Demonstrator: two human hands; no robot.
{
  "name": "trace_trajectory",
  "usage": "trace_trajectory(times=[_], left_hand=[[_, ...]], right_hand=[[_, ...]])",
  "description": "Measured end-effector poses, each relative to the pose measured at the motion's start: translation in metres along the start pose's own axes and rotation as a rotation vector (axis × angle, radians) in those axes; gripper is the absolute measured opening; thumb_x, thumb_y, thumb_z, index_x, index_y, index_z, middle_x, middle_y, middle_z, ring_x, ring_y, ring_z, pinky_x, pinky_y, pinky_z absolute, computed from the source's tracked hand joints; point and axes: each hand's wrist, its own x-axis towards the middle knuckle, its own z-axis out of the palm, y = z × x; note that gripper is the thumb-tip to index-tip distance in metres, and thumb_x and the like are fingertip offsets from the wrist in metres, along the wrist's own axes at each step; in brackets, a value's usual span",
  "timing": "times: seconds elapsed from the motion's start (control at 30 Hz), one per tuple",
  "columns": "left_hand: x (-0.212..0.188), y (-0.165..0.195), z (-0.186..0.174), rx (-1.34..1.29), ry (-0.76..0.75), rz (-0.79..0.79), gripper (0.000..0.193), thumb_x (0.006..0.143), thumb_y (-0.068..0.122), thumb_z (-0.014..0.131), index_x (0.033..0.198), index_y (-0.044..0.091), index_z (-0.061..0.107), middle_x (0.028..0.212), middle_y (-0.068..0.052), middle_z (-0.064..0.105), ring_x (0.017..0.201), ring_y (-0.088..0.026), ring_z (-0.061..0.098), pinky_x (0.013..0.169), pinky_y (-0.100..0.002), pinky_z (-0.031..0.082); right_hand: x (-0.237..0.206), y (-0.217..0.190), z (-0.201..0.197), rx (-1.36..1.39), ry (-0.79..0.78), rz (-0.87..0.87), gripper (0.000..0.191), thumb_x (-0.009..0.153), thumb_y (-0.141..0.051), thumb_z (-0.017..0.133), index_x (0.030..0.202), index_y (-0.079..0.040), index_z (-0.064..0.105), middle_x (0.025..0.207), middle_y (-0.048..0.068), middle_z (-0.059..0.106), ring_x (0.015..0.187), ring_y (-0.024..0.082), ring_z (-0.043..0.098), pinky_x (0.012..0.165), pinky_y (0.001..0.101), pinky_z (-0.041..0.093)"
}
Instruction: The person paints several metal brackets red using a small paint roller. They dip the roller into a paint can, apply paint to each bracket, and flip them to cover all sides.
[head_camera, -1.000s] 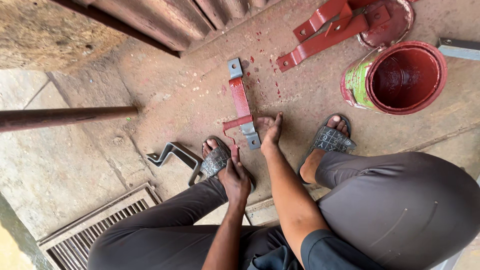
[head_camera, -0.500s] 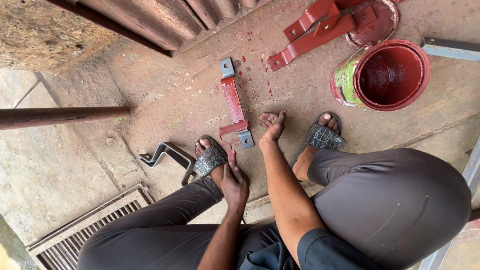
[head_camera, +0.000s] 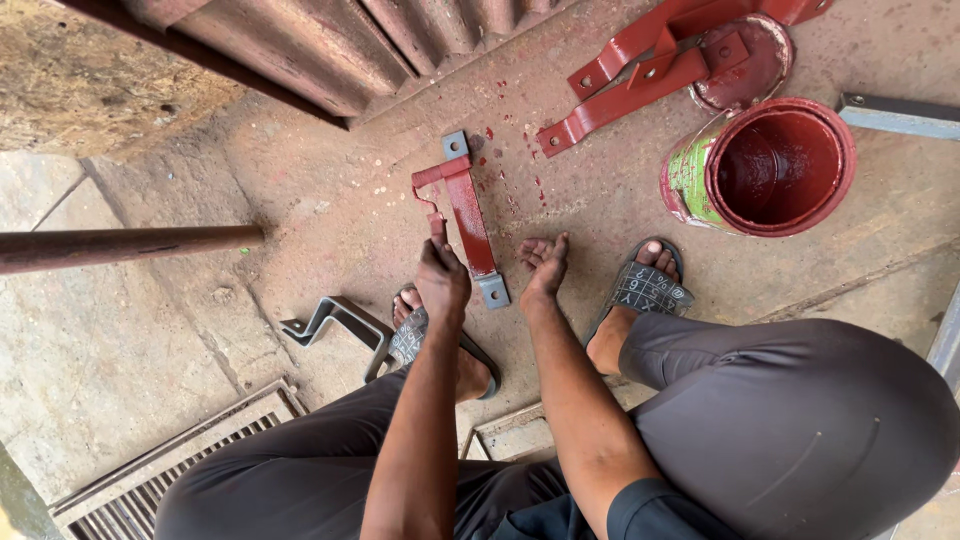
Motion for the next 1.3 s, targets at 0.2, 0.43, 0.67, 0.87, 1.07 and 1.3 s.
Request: trace_trajectory(times=[0.2, 0.43, 0.67, 0.87, 1.07, 1.3], left_hand=[[-0.013, -0.009, -0.006, 0.047, -0.043, 0.01, 0.034, 0.102, 0.03, 0.049, 0.109, 0.0, 0.062, 0.094, -0.032, 0.069, 0.087, -0.05, 0.069, 0.077, -0.056, 0.052], [0.015, -0.007, 0.001, 0.052, 0.02, 0.039, 0.03, 0.101, 0.028, 0.053, 0.106, 0.001, 0.065, 0.093, -0.032, 0.069, 0.089, -0.05, 0.068, 0.077, -0.056, 0.052], [0.064, 0.02, -0.011, 0.004, -0.091, -0.158, 0.031, 0.097, 0.03, 0.06, 0.109, 0.006, 0.074, 0.09, -0.025, 0.073, 0.08, -0.037, 0.073, 0.074, -0.046, 0.054], [0.073, 0.011, -0.024, -0.073, -0.163, -0.261, 0.036, 0.096, 0.033, 0.063, 0.118, 0.007, 0.074, 0.092, -0.023, 0.078, 0.084, -0.033, 0.073, 0.075, -0.043, 0.056], [0.074, 0.02, -0.019, 0.059, -0.149, -0.232, 0.034, 0.097, 0.032, 0.06, 0.117, 0.009, 0.074, 0.096, -0.022, 0.076, 0.083, -0.033, 0.075, 0.075, -0.045, 0.057], [0.093, 0.045, -0.01, -0.007, -0.09, -0.159, 0.029, 0.099, 0.028, 0.056, 0.112, 0.008, 0.072, 0.095, -0.023, 0.075, 0.08, -0.035, 0.075, 0.072, -0.046, 0.056]], right_hand=[[-0.007, 0.003, 0.007, -0.312, -0.062, 0.005, 0.074, 0.097, -0.07, 0.025, 0.102, -0.012, 0.069, 0.102, 0.007, 0.075, 0.095, 0.017, 0.066, 0.09, 0.0349, 0.044], [0.004, 0.016, 0.013, -0.273, -0.267, 0.123, 0.087, 0.097, -0.075, 0.026, 0.112, -0.002, 0.072, 0.104, 0.01, 0.073, 0.097, 0.022, 0.064, 0.096, 0.0379, 0.046], [0.007, 0.015, 0.014, -0.215, -0.335, 0.207, 0.086, 0.097, -0.074, 0.028, 0.112, 0.0, 0.071, 0.1, 0.011, 0.073, 0.095, 0.021, 0.064, 0.093, 0.0369, 0.048], [0.009, 0.013, 0.016, -0.201, -0.382, 0.182, 0.083, 0.097, -0.072, 0.028, 0.112, -0.002, 0.07, 0.101, 0.012, 0.074, 0.095, 0.022, 0.066, 0.093, 0.0373, 0.049], [0.009, 0.018, 0.014, -0.177, -0.331, 0.156, 0.08, 0.1, -0.069, 0.03, 0.111, -0.001, 0.07, 0.102, 0.012, 0.073, 0.095, 0.022, 0.066, 0.095, 0.0372, 0.048], [0.005, 0.014, 0.015, -0.204, -0.316, 0.181, 0.078, 0.099, -0.07, 0.027, 0.112, -0.005, 0.07, 0.101, 0.01, 0.073, 0.096, 0.021, 0.066, 0.095, 0.0362, 0.048]])
